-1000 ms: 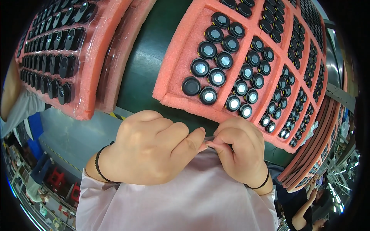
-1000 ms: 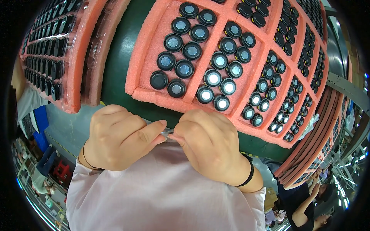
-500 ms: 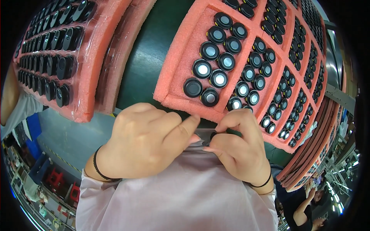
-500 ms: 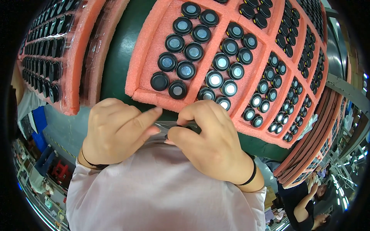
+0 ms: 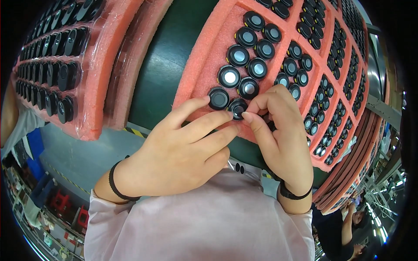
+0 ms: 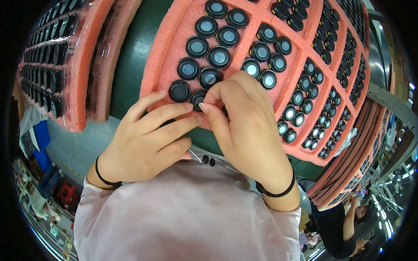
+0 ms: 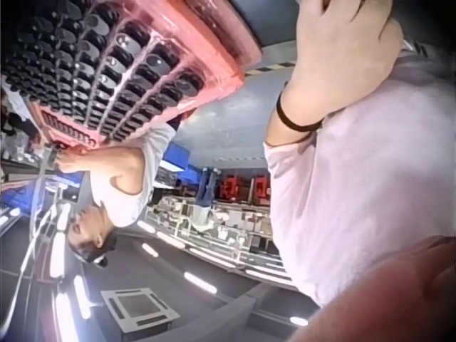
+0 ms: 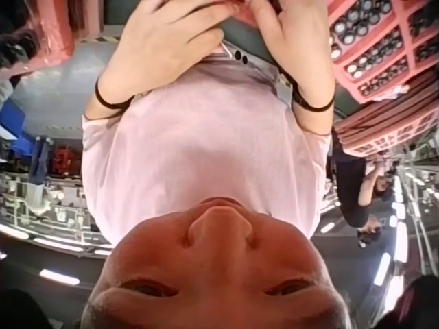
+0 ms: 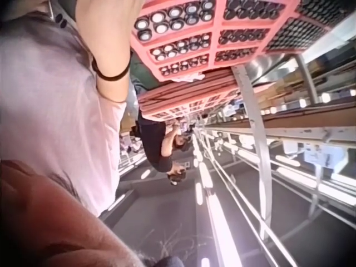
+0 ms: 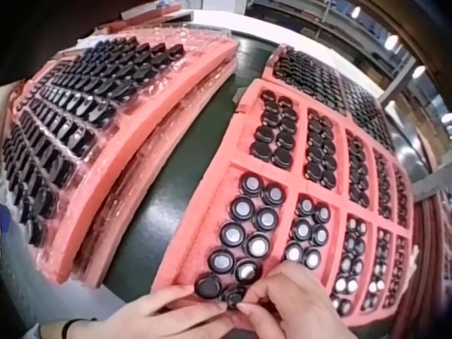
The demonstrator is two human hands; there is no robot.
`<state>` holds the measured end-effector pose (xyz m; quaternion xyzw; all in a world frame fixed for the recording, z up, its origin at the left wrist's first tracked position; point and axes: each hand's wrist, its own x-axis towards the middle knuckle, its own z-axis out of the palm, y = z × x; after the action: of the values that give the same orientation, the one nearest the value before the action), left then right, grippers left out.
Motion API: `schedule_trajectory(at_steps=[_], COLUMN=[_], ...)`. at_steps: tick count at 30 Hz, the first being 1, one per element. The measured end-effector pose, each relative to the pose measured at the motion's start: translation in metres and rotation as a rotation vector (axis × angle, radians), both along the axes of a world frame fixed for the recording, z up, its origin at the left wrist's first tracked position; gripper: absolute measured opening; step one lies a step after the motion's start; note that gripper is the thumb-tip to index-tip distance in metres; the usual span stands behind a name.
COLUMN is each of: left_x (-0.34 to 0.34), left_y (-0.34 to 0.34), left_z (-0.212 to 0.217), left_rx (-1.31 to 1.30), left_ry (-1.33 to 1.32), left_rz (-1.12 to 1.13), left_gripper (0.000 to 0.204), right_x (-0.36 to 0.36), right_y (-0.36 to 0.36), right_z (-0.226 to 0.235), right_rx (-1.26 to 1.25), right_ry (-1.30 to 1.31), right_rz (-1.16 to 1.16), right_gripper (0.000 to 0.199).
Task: The person peels small black stickers from a plastic sheet and applies them to the centers of round black components in a pink foam tray. Once finished, the person lifts the tray and sets it aside on the workbench.
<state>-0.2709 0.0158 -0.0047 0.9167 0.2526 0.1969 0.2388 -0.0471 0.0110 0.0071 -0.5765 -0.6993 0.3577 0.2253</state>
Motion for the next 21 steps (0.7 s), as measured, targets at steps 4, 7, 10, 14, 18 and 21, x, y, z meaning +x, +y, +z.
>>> schedule_trajectory(at_steps=[4, 7, 10, 14, 18, 21], left_x=[0.0003, 0.0001, 0.0001, 0.0007, 0.0014, 0.0012], left_y=[-0.0006, -0.0032, -0.0040, -0.0055, -0.0063, -0.0062], left_z=[-0.0017, -0.0036, -0.0032, -0.0041, -0.0047, -0.0046], left_rx=[0.009, -0.010, -0.017, -0.026, -0.029, -0.026], left_ry=[0.046, 0.036, 0.038, 0.035, 0.028, 0.027], left_rz=[0.002, 0.016, 0.019, 0.031, 0.040, 0.040], left_gripper=[0.025, 0.025, 0.025, 0.026, 0.026, 0.026], right_x=[-0.0026, -0.0040, -0.0054, -0.0070, -0.0079, -0.0089], right_y=[0.0018, 0.0021, 0.0019, 0.0018, 0.0021, 0.0024], right_z=[-0.0034, -0.0031, -0.0032, -0.0037, -0.0043, -0.0050], right_rx=[0.037, 0.037, 0.042, 0.058, 0.080, 0.094], right_ry=[-0.034, -0.055, -0.076, -0.101, -0.115, -0.117], right_rz=[0.006, 0.001, -0.004, -0.006, -0.005, -0.008], right_gripper=[0.012, 0.012, 0.012, 0.013, 0.013, 0.014])
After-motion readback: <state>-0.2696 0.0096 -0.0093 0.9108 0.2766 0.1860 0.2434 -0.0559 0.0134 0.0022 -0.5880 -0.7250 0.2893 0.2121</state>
